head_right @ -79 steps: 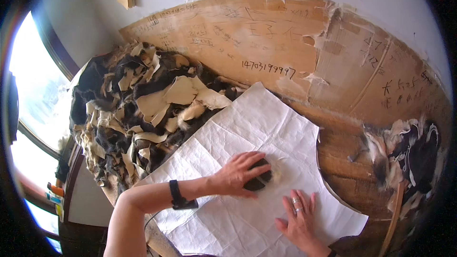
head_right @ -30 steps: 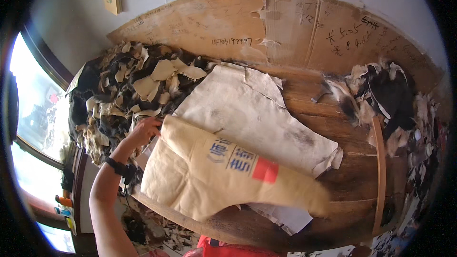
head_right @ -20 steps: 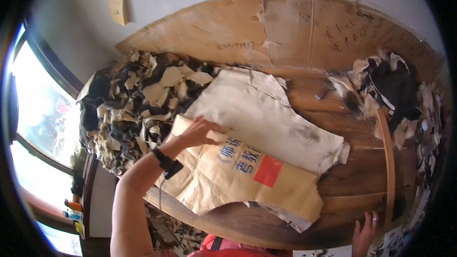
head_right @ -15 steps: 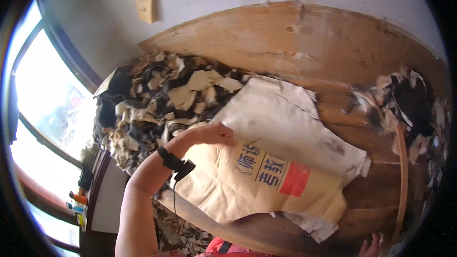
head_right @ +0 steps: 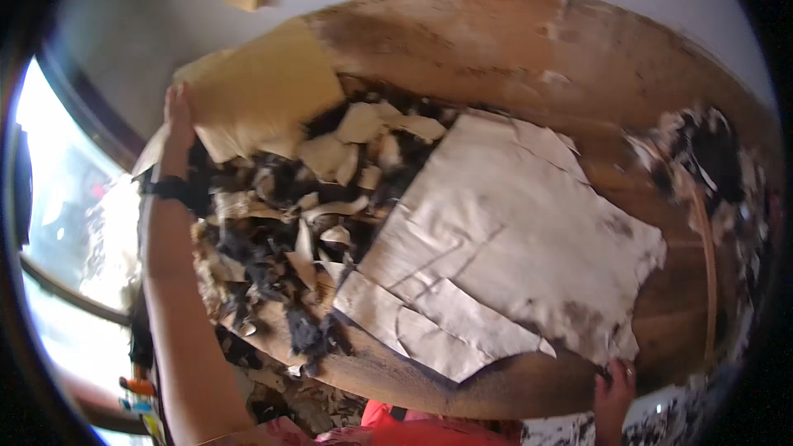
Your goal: Sorting, cutting, and stitching together small pieces of fur and hide onto a template.
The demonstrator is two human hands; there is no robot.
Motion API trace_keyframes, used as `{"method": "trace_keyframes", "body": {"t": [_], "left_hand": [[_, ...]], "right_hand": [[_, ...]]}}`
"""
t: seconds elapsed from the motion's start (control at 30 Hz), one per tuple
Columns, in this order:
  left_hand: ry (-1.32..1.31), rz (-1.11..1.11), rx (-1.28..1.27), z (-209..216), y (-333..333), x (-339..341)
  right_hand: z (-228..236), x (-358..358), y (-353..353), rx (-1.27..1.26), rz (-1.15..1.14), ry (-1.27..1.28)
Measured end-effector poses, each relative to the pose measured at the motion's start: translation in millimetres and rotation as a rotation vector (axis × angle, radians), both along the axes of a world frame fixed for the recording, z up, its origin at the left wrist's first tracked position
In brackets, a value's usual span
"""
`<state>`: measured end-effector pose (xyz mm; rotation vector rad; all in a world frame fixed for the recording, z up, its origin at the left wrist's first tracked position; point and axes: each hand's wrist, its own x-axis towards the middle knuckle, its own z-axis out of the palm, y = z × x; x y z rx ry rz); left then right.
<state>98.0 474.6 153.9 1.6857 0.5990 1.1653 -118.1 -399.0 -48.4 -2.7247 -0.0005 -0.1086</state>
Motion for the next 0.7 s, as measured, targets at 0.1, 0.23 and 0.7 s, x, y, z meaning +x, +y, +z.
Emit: {"method": "trace_keyframes", "body": {"t": [0.1,0.23,0.7], "left_hand": [[0.797,0.719,0.884,32.3,133.5,-21.1],[0.857,-0.531,1.127,-124.4,-113.0,-28.9],[0.823,-0.652,0.301,-191.2,-283.2,-147.9]], "right_hand": [[3.2,23.6,63.5,0.091,0.139,0.106],[22.2,19.9,63.7,-0.297,0.131,0.116],[-17.0,70.2,28.3,-0.332,0.254,-0.307]]}}
